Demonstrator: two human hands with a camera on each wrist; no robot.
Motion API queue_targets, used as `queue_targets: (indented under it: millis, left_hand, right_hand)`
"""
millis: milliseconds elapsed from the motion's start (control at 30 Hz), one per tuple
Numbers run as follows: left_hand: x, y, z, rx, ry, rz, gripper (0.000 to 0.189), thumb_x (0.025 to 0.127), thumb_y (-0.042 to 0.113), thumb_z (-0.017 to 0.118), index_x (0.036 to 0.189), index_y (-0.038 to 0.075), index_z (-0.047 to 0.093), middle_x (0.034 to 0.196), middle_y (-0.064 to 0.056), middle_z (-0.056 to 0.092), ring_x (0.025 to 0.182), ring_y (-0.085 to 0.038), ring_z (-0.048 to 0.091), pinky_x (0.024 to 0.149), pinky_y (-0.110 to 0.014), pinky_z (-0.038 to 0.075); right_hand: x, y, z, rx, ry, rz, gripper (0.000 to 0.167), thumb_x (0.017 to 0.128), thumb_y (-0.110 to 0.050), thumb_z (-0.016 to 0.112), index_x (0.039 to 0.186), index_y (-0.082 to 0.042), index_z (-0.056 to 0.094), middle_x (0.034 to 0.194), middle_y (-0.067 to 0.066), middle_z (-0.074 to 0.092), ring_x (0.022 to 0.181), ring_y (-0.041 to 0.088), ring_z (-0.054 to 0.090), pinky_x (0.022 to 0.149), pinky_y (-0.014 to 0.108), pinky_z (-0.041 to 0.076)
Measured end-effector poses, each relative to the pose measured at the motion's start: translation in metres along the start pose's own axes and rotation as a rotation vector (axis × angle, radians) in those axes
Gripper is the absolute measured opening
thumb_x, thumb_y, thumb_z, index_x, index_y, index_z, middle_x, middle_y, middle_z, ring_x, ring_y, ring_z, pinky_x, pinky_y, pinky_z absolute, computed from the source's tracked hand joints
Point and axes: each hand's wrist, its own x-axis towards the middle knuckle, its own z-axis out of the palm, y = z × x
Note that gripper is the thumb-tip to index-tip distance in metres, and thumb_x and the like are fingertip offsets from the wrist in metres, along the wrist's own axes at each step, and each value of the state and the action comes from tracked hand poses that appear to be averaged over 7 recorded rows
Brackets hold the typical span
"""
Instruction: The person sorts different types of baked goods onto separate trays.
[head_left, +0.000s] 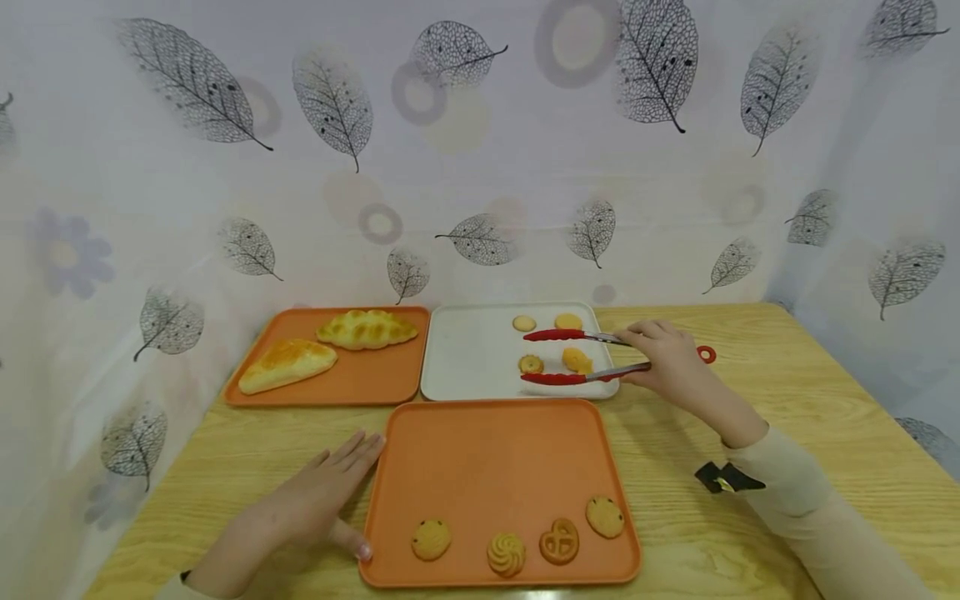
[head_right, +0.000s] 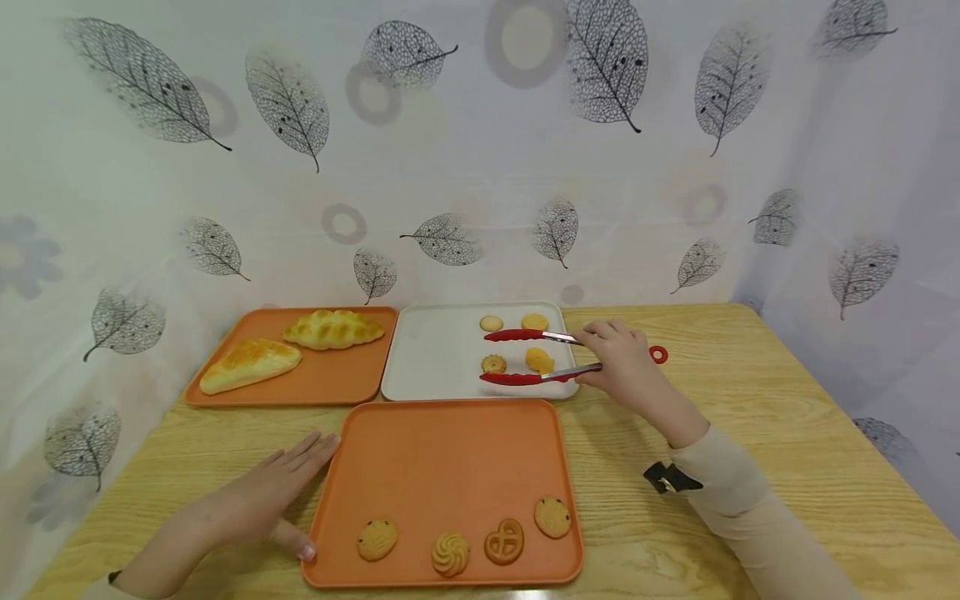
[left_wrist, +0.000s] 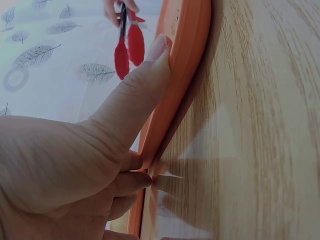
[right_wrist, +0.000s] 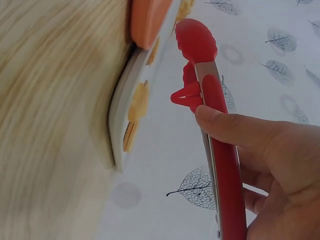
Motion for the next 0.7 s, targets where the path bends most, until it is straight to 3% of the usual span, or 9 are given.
queue_targets:
  millis: [200,467,700]
  left_hand:
    - [-0.001,0.0,-0.002,0.011,0.007,0.009,0.13,0.061,0.071,0.07,0.155,0.0,0.015,0.162,-0.022,0.014,0.149,-0.045,0.012,0.111,-0.072,0.018]
    - [0.001,0.0,-0.005,0.012,0.013,0.022,0.129,0.062,0.069,0.071,0.154,-0.002,0.016,0.161,-0.023,0.016,0.148,-0.046,0.013,0.11,-0.074,0.019]
    - [0.001,0.0,-0.004,0.007,0.007,0.022,0.129,0.062,0.068,0.072,0.155,-0.002,0.016,0.161,-0.023,0.016,0.148,-0.046,0.013,0.11,-0.074,0.019]
  right_hand:
    - [0.003,-0.01,-0.002,0.077,0.083,-0.155,0.06,0.054,-0.011,0.093,0.108,0.0,0.07,0.102,0.015,0.067,0.091,0.036,0.057,0.072,0.05,0.045]
    - [0.003,-0.037,-0.007,0.144,0.038,-0.226,0.06,0.058,-0.012,0.092,0.113,-0.002,0.069,0.106,0.011,0.066,0.099,0.033,0.057,0.079,0.051,0.044]
    - [0.0,-0.061,-0.004,0.165,0.038,-0.348,0.063,0.056,-0.015,0.092,0.114,-0.003,0.069,0.105,0.007,0.066,0.094,0.024,0.057,0.075,0.041,0.045]
